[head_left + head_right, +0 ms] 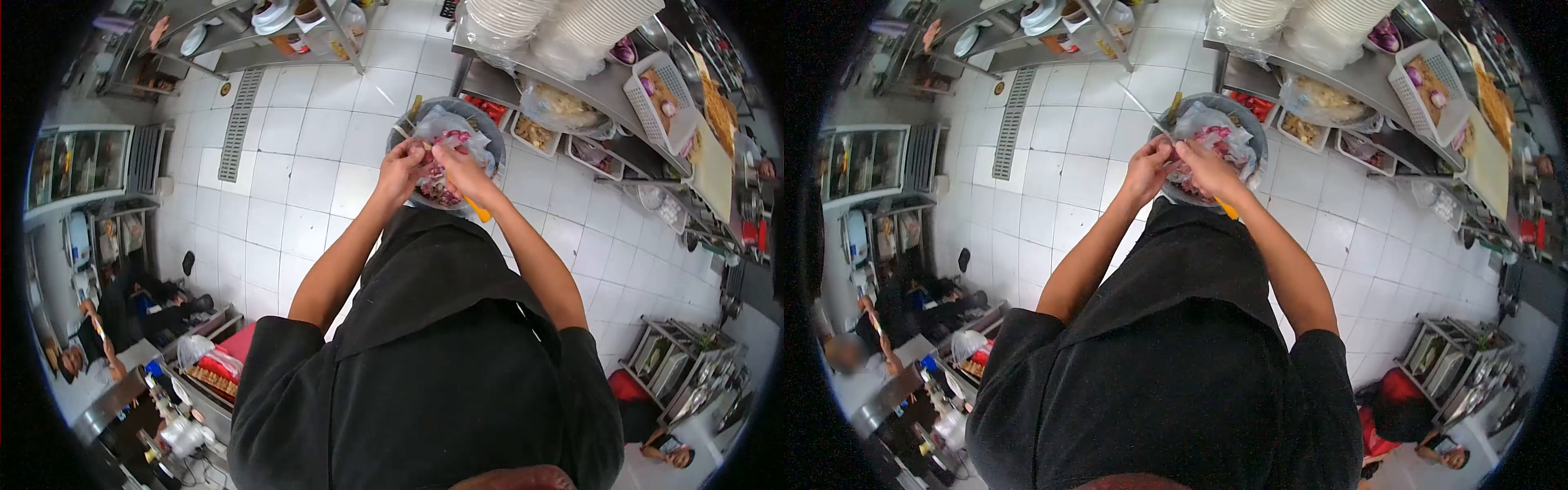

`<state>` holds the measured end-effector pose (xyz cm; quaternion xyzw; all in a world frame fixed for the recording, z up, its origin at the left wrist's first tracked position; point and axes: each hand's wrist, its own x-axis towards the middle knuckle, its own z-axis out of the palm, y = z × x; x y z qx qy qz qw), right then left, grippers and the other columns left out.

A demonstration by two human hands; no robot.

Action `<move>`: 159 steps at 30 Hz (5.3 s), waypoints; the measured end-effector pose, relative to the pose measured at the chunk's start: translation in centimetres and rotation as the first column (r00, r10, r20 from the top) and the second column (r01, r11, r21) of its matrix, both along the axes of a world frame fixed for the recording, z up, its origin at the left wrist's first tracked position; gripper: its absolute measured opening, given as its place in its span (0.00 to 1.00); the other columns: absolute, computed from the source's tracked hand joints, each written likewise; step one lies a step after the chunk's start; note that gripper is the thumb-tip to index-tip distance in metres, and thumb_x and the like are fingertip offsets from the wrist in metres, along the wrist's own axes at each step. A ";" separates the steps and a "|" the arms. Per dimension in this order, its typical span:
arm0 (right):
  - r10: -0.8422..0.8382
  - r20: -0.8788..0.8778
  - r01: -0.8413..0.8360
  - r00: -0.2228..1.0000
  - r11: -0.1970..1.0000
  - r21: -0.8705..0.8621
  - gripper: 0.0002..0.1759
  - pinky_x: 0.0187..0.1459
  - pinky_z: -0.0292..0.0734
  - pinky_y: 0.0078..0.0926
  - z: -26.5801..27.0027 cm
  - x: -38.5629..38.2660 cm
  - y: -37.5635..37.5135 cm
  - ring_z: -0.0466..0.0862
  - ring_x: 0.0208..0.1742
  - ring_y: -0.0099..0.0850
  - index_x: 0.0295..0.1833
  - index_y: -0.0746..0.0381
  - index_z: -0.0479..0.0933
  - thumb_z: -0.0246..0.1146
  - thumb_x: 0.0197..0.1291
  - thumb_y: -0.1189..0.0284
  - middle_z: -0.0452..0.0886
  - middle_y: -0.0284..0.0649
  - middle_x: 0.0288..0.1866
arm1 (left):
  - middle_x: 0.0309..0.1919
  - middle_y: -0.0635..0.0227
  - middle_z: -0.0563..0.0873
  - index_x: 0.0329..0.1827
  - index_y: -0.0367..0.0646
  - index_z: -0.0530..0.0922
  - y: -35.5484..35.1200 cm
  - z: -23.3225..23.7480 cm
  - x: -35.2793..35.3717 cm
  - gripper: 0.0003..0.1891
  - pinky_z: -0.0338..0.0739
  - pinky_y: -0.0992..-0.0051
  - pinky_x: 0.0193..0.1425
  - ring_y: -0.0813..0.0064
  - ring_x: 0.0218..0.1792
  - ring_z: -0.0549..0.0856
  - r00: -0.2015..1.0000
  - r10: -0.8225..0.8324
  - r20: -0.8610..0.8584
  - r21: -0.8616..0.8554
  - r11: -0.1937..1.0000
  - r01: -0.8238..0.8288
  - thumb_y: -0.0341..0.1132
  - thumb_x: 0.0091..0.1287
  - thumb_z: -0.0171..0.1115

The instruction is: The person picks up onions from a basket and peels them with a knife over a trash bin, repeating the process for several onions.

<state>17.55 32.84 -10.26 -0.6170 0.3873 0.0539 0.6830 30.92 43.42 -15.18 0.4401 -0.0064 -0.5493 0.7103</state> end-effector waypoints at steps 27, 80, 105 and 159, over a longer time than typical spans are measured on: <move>-0.054 -0.126 -0.003 0.991 0.910 -0.415 0.41 0.62 0.71 0.44 3.2 0.2 3.8 0.78 0.62 0.54 0.77 0.58 0.60 0.44 0.70 0.40 0.78 0.58 0.61 | 0.52 0.59 0.80 0.54 0.38 0.67 0.4 1.5 -0.3 0.20 0.79 0.68 0.56 0.66 0.51 0.82 0.989 -0.053 0.136 -0.110 0.992 0.069 0.13 0.61 0.57; -0.234 -0.131 0.262 0.963 0.927 0.270 0.32 0.17 0.62 0.24 -3.0 -1.0 -0.4 0.68 0.16 0.23 0.41 0.58 0.74 0.53 0.66 0.37 0.70 0.34 0.21 | 0.54 0.56 0.79 0.72 0.33 0.59 0.2 -0.4 0.8 0.31 0.77 0.54 0.66 0.63 0.56 0.81 0.990 -0.111 -0.084 0.002 0.994 0.112 0.24 0.64 0.54; 0.077 -0.145 -0.139 0.987 0.861 -0.489 0.38 0.62 0.72 0.42 1.3 -1.0 1.1 0.80 0.60 0.53 0.75 0.52 0.65 0.49 0.68 0.40 0.82 0.56 0.56 | 0.51 0.58 0.84 0.55 0.34 0.75 -0.1 -0.4 0.5 0.12 0.79 0.61 0.59 0.65 0.52 0.84 0.984 -0.177 0.002 -0.013 0.984 0.177 0.26 0.71 0.52; -0.234 0.072 0.149 0.970 0.798 0.585 0.30 0.14 0.56 0.22 0.7 -4.8 -0.9 0.63 0.12 0.20 0.33 0.55 0.68 0.47 0.71 0.39 0.66 0.32 0.16 | 0.53 0.64 0.82 0.64 0.40 0.70 -0.6 1.6 -0.8 0.18 0.73 0.52 0.67 0.64 0.56 0.82 0.928 -0.365 -0.071 -0.083 0.930 0.359 0.35 0.74 0.57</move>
